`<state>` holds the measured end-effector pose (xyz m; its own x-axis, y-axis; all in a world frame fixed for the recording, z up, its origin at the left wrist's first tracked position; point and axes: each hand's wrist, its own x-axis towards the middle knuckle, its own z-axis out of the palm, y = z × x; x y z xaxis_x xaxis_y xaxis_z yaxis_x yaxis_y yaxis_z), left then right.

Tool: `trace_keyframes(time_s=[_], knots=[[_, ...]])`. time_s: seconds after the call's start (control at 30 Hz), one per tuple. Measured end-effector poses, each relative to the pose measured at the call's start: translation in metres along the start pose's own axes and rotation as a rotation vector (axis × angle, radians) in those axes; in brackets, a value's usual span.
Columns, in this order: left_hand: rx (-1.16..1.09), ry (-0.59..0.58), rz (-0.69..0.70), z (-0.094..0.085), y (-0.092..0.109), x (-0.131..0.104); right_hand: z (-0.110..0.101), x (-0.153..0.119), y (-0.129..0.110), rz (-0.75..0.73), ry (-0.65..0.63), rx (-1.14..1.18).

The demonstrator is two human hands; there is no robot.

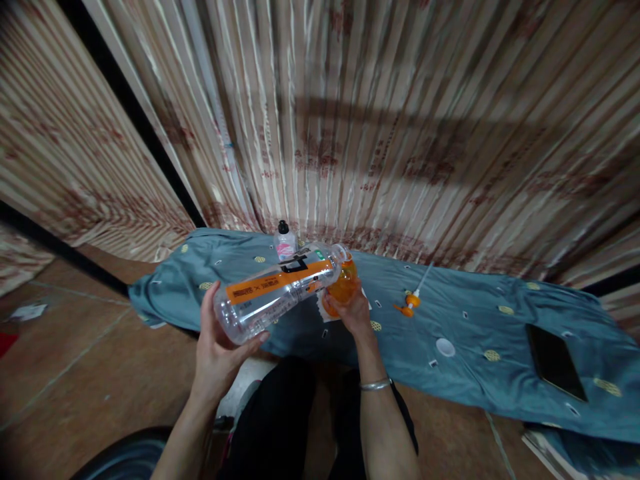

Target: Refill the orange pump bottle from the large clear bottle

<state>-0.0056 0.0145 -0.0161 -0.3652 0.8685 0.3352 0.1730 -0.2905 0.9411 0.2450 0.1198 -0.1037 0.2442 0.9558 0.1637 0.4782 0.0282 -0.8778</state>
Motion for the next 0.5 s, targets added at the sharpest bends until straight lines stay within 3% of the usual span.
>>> trace_keyframes(time_s=[0.3, 0.5], knots=[[-0.01, 0.001, 0.015, 0.0009, 0.0, 0.0009, -0.0016, -0.001, -0.0071, 0.078, 0.002, 0.012], [-0.021, -0.019, 0.007, -0.0005, 0.0005, 0.0033, -0.003, -0.0024, -0.0077, 0.028, -0.006, 0.047]])
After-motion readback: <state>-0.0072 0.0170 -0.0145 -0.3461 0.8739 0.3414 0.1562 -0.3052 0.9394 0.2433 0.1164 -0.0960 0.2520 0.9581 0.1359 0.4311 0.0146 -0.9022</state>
